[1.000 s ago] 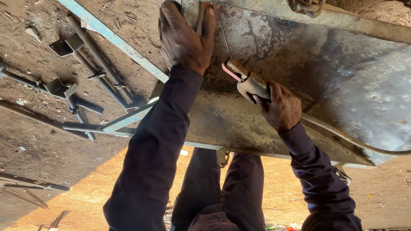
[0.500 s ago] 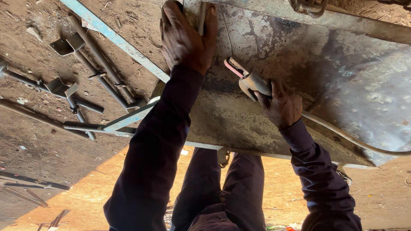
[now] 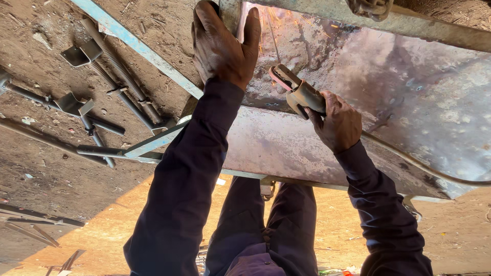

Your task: The person hammers the underside of an upturned metal cart hopper, then uses an arc welding electrode holder to weld along its seams, producing sparks, and finally gathers the welding cable. The cart rests on the workshop floor throughout.

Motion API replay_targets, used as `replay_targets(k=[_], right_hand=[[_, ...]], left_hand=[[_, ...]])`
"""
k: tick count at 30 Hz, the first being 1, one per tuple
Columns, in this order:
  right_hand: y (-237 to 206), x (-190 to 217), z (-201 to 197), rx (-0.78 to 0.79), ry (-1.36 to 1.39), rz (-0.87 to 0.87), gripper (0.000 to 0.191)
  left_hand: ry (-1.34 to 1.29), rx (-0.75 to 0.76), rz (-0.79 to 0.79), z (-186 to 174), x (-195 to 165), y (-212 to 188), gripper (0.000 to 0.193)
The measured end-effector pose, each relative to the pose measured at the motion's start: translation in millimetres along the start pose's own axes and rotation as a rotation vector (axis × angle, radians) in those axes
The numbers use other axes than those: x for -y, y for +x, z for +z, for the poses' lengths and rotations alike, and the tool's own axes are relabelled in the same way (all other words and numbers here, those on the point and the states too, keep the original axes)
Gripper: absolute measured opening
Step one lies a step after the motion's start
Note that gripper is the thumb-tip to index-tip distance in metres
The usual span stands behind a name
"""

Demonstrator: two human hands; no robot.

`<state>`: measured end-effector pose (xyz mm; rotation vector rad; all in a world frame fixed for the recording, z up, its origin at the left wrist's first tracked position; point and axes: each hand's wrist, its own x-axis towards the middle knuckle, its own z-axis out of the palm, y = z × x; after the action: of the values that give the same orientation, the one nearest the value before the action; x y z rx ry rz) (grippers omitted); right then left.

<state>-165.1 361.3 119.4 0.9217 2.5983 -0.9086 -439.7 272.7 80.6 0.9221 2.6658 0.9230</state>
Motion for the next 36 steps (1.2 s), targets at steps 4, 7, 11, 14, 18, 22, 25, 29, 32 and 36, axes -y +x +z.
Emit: replay_targets(k=[4, 7, 11, 14, 18, 22, 25, 29, 32, 36], right_hand=[[1.1, 1.2, -1.6, 0.066, 0.029, 0.076, 0.048], [0.2, 2.2, -2.3, 0.028, 0.009, 0.045, 0.047], [-3.5, 2.1, -2.5, -0.005, -0.013, 0.0, 0.046], [-7.1, 0.5, -4.8, 0.026, -0.012, -0.014, 0.044], [-9.1, 1.5, -6.7, 0.046, -0.018, -0.009, 0.044], [-6.8, 3.1, -5.8, 0.052, -0.02, -0.001, 0.044], [-5.9, 1.6, -4.2, 0.053, -0.016, 0.004, 0.044], [-5.8, -2.4, 0.0, 0.062, -0.013, 0.009, 0.043], [-6.3, -6.1, 2.4, 0.047, -0.001, -0.016, 0.043], [-4.7, -10.1, 6.2, 0.05, -0.024, -0.009, 0.044]], left_hand=[[0.012, 0.009, -0.013, 0.4, 0.5, 0.3, 0.06], [0.005, 0.012, -0.013, -0.1, 0.0, -0.7, 0.06], [-0.007, -0.01, 0.015, 0.0, -0.7, -1.1, 0.064], [-0.007, 0.042, -0.056, -0.3, -0.8, -0.9, 0.06], [0.022, 0.02, -0.038, -0.8, -1.6, -0.2, 0.06], [0.083, 0.057, -0.064, -2.0, -2.6, 0.8, 0.057], [0.068, 0.028, -0.036, -2.3, -3.5, 0.5, 0.057], [0.029, 0.007, 0.026, -3.0, -2.2, 0.1, 0.057], [0.06, 0.024, -0.009, -1.9, -1.0, 0.1, 0.056], [0.031, 0.028, -0.01, -0.2, 0.8, -1.1, 0.057]])
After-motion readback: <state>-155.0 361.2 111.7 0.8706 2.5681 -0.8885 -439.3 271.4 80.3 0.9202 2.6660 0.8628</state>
